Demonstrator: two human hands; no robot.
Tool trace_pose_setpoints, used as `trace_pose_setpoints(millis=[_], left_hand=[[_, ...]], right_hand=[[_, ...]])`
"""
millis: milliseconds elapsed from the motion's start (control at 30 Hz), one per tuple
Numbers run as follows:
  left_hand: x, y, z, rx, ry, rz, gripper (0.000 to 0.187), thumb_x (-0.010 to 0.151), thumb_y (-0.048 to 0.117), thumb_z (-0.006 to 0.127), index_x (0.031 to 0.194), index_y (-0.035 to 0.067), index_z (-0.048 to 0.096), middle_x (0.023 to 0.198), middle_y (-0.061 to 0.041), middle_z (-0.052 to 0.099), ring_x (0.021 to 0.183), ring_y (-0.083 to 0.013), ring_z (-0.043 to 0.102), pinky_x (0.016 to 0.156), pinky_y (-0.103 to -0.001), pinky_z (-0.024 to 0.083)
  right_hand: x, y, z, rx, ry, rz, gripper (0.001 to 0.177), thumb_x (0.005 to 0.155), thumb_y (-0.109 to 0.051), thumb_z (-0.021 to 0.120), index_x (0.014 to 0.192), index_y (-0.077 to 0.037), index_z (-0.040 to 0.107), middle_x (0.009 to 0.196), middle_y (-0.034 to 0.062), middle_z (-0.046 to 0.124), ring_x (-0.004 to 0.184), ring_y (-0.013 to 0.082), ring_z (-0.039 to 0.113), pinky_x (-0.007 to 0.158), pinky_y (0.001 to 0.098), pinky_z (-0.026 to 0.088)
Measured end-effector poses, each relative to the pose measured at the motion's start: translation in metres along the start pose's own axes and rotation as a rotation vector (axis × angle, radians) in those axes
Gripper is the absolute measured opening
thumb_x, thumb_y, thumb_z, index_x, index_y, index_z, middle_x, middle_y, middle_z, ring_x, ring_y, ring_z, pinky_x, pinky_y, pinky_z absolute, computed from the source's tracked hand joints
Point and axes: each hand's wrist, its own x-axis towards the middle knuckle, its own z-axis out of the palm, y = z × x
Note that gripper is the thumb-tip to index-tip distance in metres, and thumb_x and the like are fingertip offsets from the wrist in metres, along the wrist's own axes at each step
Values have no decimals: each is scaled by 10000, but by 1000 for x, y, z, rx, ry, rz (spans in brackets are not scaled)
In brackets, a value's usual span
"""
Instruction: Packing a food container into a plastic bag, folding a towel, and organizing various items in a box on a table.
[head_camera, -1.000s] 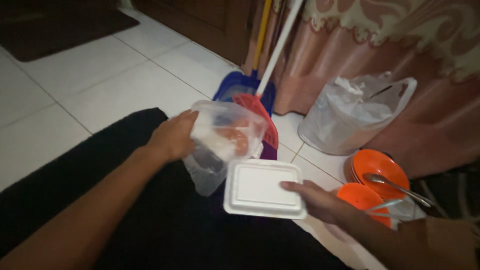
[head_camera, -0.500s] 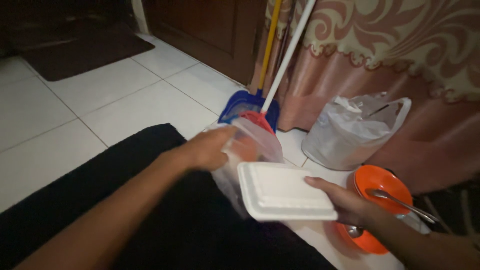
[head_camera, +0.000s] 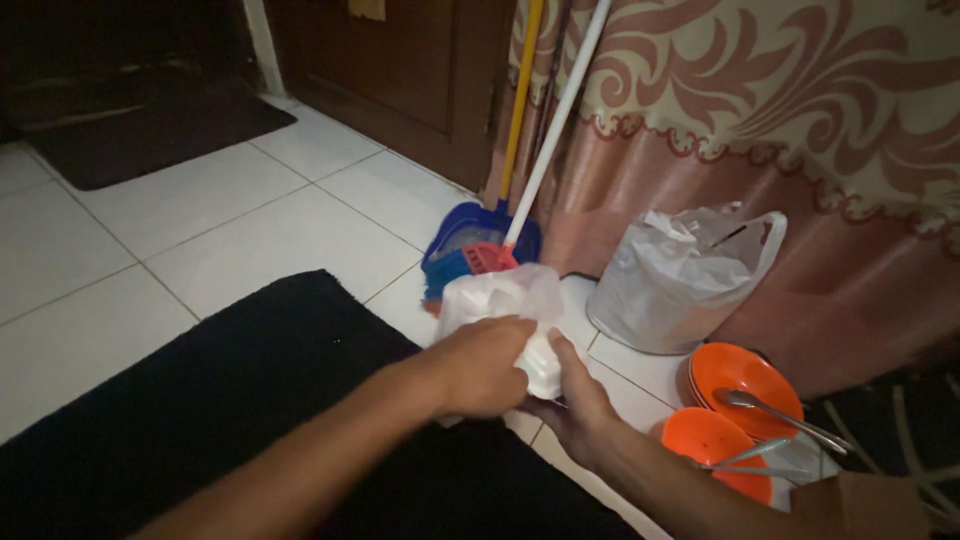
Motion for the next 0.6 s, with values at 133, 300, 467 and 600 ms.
trace_pose_setpoints(millis=[133, 300, 467, 600], left_hand=[[-10, 15, -9, -62, 158, 4, 579, 754, 174, 682, 1299, -3, 597, 1358, -240, 585, 1276, -377, 544, 1082, -426, 408], [-9, 17, -13, 161, 527, -44, 361, 740, 82, 635, 1077, 52, 762, 1138, -167, 756, 1168, -374, 619, 1025, -488, 428], [-7, 18, -4, -202, 473, -25, 377, 801, 22, 594, 1141, 49, 753, 1035, -205, 758, 964, -315, 733, 888, -378, 557], [-5, 36, 5, -712, 162, -306, 329, 846, 38, 602, 1113, 111, 782, 855, -123, 768, 641, -211, 637, 585, -357, 534]], right_hand=[[-10, -4, 3, 66, 32, -25, 631, 978, -524, 500, 1377, -39, 563, 1301, 165, 679, 1166, 339, 661, 988, 519, 556], [-17, -9, 8, 49, -72, -56, 643, 941, -530, 488, 1413, -96, 530, 1345, 130, 667, 1190, 309, 668, 1018, 490, 556], [-8, -10, 15, 91, -110, -59, 610, 965, -545, 472, 1399, -122, 549, 1325, 109, 665, 1180, 290, 654, 1024, 475, 533], [13, -4, 11, -39, -36, -38, 609, 1001, -662, 396, 1309, -175, 592, 1153, 125, 636, 942, 299, 586, 780, 460, 396]])
